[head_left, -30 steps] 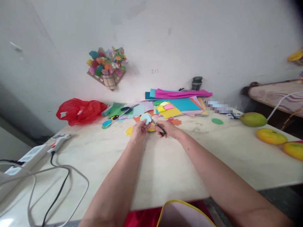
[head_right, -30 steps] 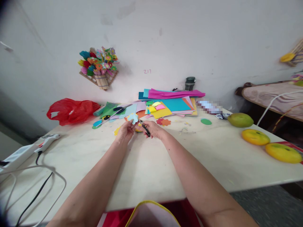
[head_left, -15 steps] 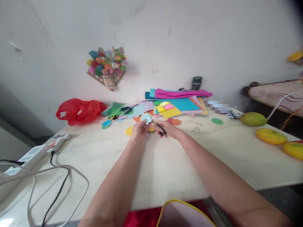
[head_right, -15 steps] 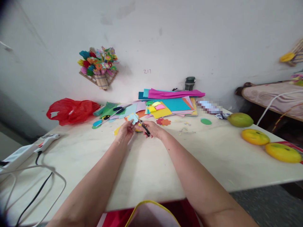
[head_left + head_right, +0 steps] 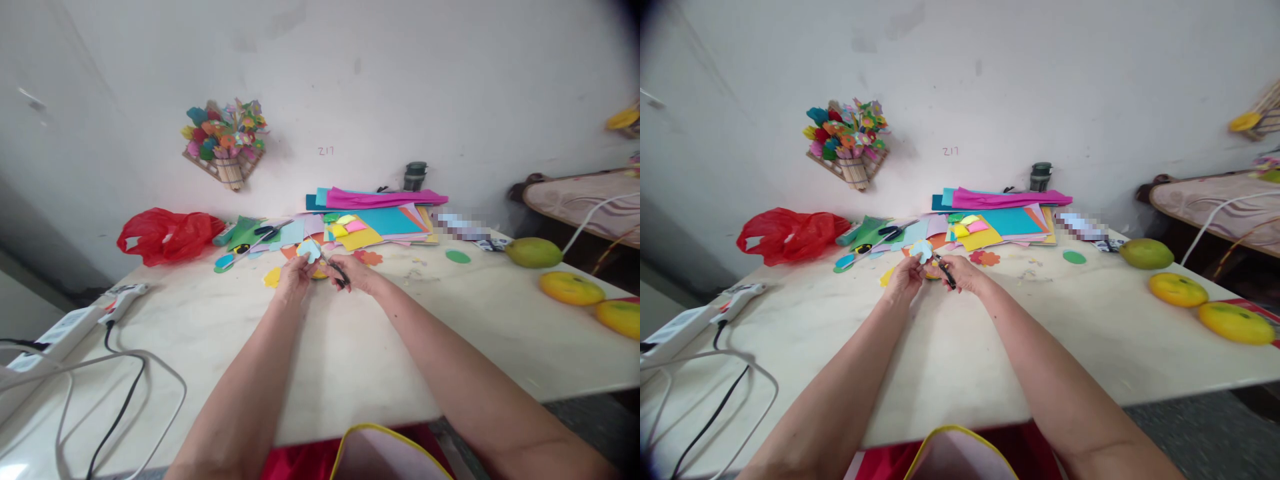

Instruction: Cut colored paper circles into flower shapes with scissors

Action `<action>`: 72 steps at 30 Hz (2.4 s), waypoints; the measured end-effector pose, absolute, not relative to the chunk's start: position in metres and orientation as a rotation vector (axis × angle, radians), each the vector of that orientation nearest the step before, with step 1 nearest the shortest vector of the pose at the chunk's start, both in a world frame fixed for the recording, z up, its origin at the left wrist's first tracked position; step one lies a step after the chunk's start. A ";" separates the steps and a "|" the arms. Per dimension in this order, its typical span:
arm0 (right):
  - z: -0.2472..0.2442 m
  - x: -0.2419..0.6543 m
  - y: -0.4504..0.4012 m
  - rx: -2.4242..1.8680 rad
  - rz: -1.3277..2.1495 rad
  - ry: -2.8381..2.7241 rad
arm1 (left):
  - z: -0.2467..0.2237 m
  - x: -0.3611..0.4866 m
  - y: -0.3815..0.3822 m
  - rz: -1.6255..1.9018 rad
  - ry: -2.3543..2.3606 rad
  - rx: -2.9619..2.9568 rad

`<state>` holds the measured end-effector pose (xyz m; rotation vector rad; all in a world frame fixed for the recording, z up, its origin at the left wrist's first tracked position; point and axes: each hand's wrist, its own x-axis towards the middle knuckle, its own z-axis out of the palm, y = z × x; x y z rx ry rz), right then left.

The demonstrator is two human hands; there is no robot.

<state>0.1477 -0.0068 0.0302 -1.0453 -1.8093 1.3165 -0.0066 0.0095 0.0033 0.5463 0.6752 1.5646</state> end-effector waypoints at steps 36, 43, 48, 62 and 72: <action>0.029 0.147 0.004 -0.965 1.232 -1.175 | 0.006 0.002 0.005 1.470 0.805 0.689; 0.033 0.148 0.003 -1.029 1.160 -1.193 | 0.007 0.000 0.005 1.492 0.816 0.661; 0.032 0.149 0.005 -1.071 1.165 -1.185 | 0.007 -0.001 0.005 1.503 0.825 0.641; 0.026 0.147 0.007 -1.055 1.142 -1.207 | 0.004 0.002 0.006 1.466 0.804 0.670; 0.029 0.151 0.012 -1.069 1.076 -1.188 | 0.005 -0.003 0.007 1.482 0.837 0.641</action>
